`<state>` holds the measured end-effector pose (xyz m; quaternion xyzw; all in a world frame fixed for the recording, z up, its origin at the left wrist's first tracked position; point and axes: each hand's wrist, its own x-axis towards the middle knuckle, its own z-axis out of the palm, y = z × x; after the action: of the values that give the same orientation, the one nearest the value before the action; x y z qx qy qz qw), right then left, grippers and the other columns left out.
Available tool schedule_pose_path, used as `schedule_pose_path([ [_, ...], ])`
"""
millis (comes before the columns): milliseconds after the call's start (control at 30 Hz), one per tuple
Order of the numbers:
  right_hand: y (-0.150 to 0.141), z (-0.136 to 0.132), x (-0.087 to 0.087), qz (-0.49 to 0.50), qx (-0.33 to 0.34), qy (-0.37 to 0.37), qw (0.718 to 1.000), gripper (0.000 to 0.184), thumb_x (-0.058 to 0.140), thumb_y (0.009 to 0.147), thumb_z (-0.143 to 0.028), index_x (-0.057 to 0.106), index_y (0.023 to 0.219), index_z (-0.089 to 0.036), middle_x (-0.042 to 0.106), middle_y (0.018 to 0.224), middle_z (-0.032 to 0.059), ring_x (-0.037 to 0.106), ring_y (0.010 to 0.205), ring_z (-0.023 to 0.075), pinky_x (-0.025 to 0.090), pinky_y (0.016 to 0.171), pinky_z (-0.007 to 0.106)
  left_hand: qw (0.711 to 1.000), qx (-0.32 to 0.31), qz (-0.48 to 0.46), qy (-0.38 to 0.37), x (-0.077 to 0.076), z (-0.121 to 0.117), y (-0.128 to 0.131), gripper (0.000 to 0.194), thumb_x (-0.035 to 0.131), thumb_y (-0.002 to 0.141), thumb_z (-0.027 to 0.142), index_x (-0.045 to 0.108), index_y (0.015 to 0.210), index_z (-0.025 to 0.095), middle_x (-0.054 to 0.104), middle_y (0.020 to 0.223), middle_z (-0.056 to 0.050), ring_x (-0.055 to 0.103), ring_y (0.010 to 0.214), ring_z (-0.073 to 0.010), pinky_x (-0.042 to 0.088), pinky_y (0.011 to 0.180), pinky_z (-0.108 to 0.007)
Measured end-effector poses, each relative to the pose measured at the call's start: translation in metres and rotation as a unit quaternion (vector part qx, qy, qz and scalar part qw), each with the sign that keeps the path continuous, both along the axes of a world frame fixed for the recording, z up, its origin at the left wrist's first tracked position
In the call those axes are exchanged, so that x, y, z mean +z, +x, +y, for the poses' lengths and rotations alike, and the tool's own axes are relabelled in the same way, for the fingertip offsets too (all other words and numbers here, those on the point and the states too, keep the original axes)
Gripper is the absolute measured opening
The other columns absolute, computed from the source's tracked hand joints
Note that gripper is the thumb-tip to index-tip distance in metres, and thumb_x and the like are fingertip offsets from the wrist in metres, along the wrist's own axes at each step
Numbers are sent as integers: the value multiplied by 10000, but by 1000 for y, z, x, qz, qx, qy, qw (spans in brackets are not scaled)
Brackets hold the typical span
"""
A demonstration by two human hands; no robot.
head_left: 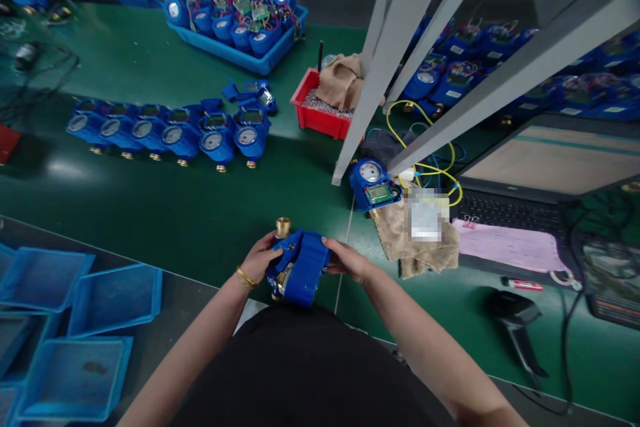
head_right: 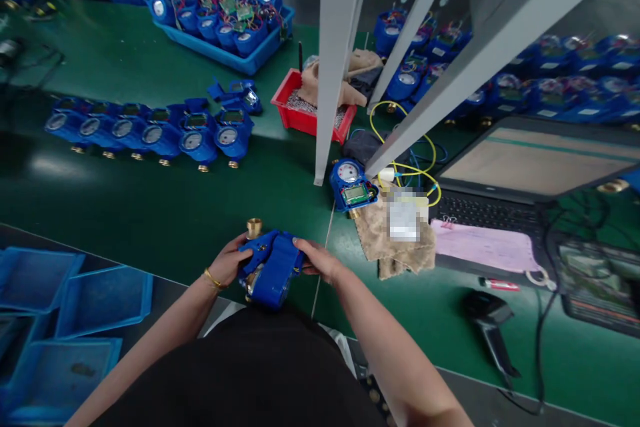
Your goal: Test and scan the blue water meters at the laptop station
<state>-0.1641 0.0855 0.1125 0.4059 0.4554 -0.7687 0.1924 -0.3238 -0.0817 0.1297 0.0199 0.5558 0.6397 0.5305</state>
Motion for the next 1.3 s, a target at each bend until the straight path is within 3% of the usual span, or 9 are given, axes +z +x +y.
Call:
schedule_pose_path([
  [167, 16, -15, 21, 113, -44, 184, 975, 829, 645, 633, -643, 428, 1287, -182, 554, 1122, 102, 548, 1004, 222, 456, 890, 366, 998, -20, 58, 28, 3, -7, 2, 694, 853, 534, 409, 593, 1106, 114, 625, 1065, -130, 584, 938, -239, 474, 838, -309],
  [400, 31, -17, 54, 215, 37, 445, 869, 847, 696, 651, -547, 374, 1353, -201, 463, 1290, 128, 487, 1160, 273, 426, 999, 445, 977, -118, 174, 47, 23, -2, -1, 491, 755, 683, 410, 622, 1037, 98, 634, 1016, -127, 570, 918, -236, 440, 856, -317],
  [500, 29, -21, 66, 240, 57, 511, 823, 892, 715, 640, -539, 341, 1372, -193, 440, 1299, 140, 462, 1185, 284, 432, 998, 451, 968, -131, 208, 43, 24, -2, -1, 500, 722, 709, 441, 600, 1050, 96, 626, 1023, -133, 571, 944, -252, 435, 871, -330],
  [567, 26, -25, 68, 245, 55, 524, 814, 888, 715, 635, -542, 348, 1359, -183, 441, 1283, 152, 467, 1175, 292, 443, 985, 458, 964, -139, 222, 35, 24, -2, 1, 515, 720, 710, 452, 590, 1053, 91, 623, 1015, -139, 577, 939, -263, 441, 851, -332],
  [800, 21, -33, 47, 239, -23, 431, 870, 873, 722, 627, -560, 374, 1340, -195, 445, 1298, 141, 491, 1171, 277, 468, 974, 430, 971, -115, 208, 13, 29, 5, 13, 474, 704, 707, 434, 585, 1018, 97, 631, 961, -125, 589, 912, -268, 452, 818, -334],
  [967, 20, -29, 44, 220, -23, 388, 895, 992, 805, 551, -570, 369, 1370, -218, 439, 1327, 135, 506, 1168, 278, 445, 1006, 449, 987, -70, 148, 2, 30, 8, 14, 437, 766, 631, 361, 628, 950, 96, 645, 943, -121, 594, 877, -245, 454, 816, -320],
  [1100, 19, -15, 44, 232, -93, 264, 932, 1064, 774, 523, -686, 362, 1373, -195, 506, 1280, 159, 544, 1124, 277, 463, 976, 441, 998, -8, 52, -16, 19, 6, 15, 502, 797, 504, 275, 643, 951, 104, 648, 902, -97, 587, 802, -208, 459, 753, -292],
  [1167, 17, -12, 38, 221, -128, 180, 950, 964, 689, 600, -741, 412, 1337, -184, 550, 1250, 161, 571, 1092, 268, 473, 955, 432, 999, 28, 1, -31, 10, 4, 17, 497, 791, 449, 263, 639, 899, 118, 644, 828, -69, 571, 724, -177, 454, 697, -271],
  [1300, 6, -29, 15, 120, -158, 107, 974, 798, 486, 699, -817, 587, 1148, -165, 635, 1132, 138, 595, 1064, 286, 506, 880, 430, 994, 62, -68, -57, -8, 3, 22, 436, 808, 422, 292, 622, 768, 102, 618, 717, -55, 547, 647, -151, 453, 663, -269],
])
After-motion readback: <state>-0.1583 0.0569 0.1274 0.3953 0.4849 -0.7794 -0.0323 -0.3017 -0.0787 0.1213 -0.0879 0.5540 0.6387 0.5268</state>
